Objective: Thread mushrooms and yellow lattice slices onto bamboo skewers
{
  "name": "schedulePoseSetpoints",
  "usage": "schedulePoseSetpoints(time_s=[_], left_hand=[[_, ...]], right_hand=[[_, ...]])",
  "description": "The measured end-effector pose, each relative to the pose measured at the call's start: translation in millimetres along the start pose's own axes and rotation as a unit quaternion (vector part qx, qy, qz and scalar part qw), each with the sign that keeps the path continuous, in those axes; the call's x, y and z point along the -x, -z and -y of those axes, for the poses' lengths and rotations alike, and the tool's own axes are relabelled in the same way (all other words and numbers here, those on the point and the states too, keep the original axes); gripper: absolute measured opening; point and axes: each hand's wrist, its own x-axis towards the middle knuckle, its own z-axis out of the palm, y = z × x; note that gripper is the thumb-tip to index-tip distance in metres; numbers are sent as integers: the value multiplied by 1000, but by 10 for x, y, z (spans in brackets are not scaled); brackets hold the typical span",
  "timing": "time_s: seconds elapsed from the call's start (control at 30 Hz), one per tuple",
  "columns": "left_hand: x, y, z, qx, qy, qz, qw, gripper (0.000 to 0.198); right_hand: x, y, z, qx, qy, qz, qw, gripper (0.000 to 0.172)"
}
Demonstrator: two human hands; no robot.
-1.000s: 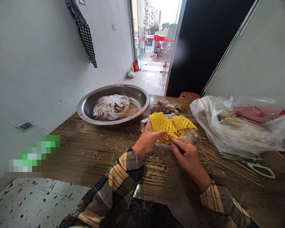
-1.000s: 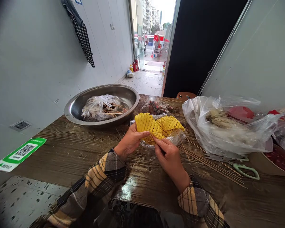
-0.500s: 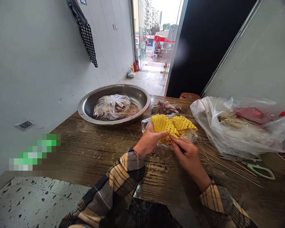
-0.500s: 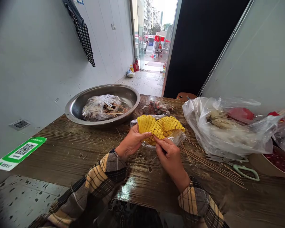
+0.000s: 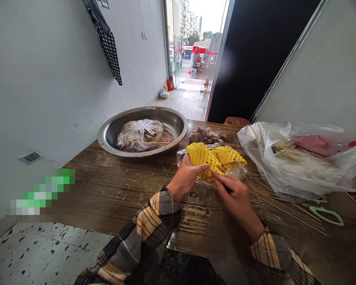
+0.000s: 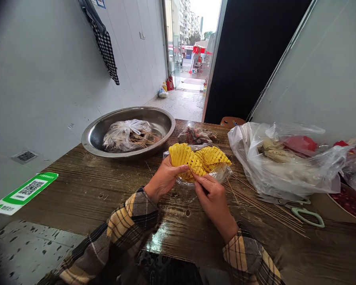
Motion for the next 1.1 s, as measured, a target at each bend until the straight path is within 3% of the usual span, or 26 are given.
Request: schedulePoseSetpoints(time_s=[0.23,1.1], left_hand=[[14,-15,-3,13,33,15,999,50],[43,-57,3,-69,-21,5,997,47]], right_hand=[[12,5,-23,9,5,-7,1000,27],[0,-19,1,-13,-49,4,999,30]])
